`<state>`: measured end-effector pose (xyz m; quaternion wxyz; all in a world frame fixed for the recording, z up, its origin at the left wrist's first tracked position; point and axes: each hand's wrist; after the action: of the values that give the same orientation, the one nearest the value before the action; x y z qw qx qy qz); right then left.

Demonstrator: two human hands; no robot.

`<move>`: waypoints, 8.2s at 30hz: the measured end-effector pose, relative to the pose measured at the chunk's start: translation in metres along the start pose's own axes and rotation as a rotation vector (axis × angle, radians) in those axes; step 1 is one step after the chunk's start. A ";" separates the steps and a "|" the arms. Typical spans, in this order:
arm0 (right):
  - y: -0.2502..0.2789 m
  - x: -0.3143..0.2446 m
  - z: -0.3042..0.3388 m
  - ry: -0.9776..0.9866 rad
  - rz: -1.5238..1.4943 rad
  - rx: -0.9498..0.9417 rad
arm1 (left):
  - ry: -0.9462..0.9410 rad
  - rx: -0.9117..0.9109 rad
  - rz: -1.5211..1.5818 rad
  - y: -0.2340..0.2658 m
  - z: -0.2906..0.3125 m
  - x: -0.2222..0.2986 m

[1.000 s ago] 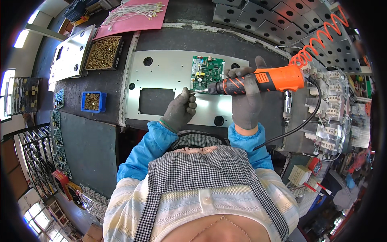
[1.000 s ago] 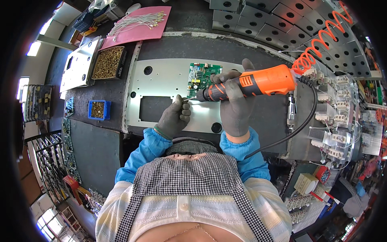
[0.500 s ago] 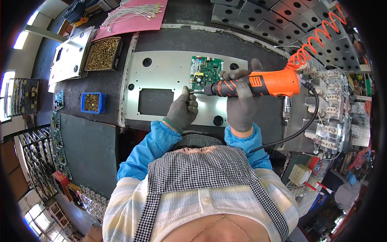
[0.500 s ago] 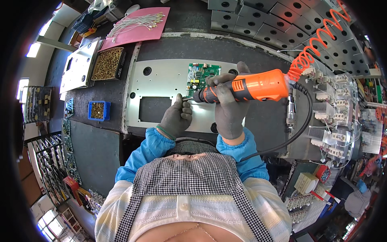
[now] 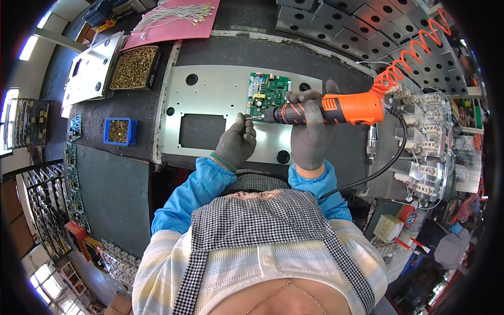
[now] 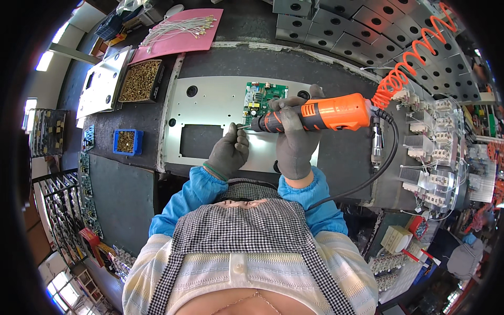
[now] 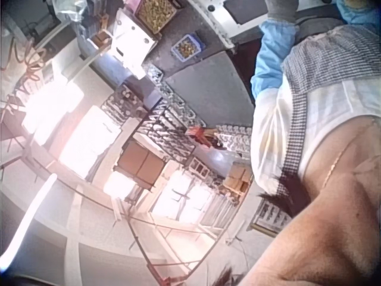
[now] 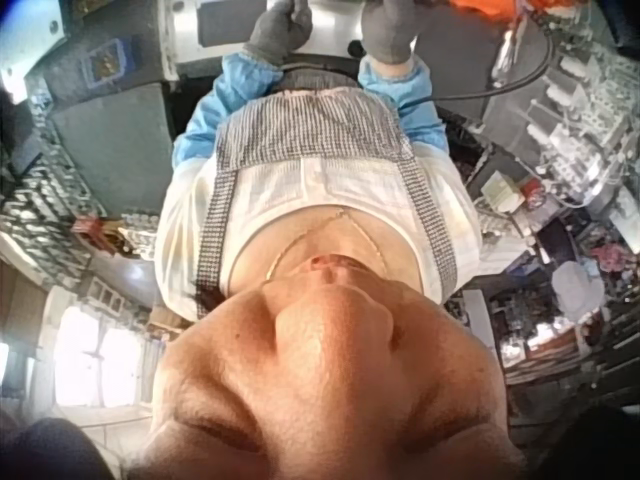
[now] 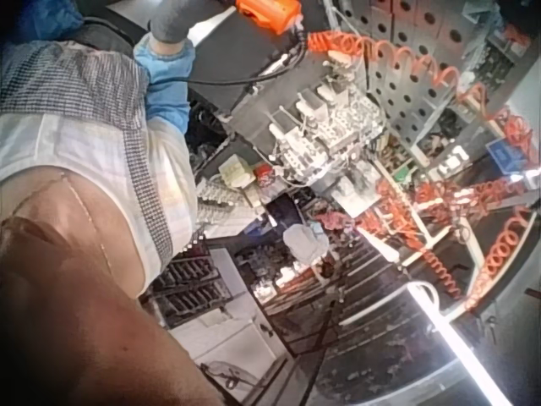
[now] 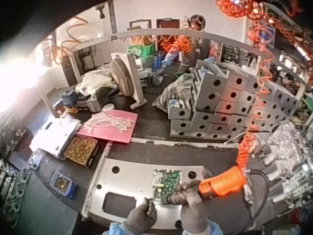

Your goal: Assemble a circuit board and mounting brackets onto a metal chassis using a power screwdriver.

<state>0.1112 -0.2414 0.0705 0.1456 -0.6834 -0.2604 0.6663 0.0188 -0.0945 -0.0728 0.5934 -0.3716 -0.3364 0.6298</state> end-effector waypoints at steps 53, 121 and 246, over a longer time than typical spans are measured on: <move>-0.016 0.048 -0.021 -0.358 0.444 -0.502 | -0.171 0.232 -0.352 0.038 0.001 0.014; -0.033 0.078 -0.093 0.199 0.185 0.151 | -0.135 0.281 -0.505 -0.002 0.013 0.059; 0.082 -0.014 0.006 0.145 0.382 0.138 | 0.042 0.080 -0.432 0.026 0.001 -0.007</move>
<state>0.1190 -0.3169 0.0370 0.0814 -0.7550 -0.0688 0.6470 0.0057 -0.1035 -0.0943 0.7357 -0.2800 -0.3704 0.4931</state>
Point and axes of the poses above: each hand's wrist, its own z-axis away from the middle knuckle, its own y-axis out of the back of the hand, x = y × z, and after that the axes turned 8 degrees about -y, right-handed
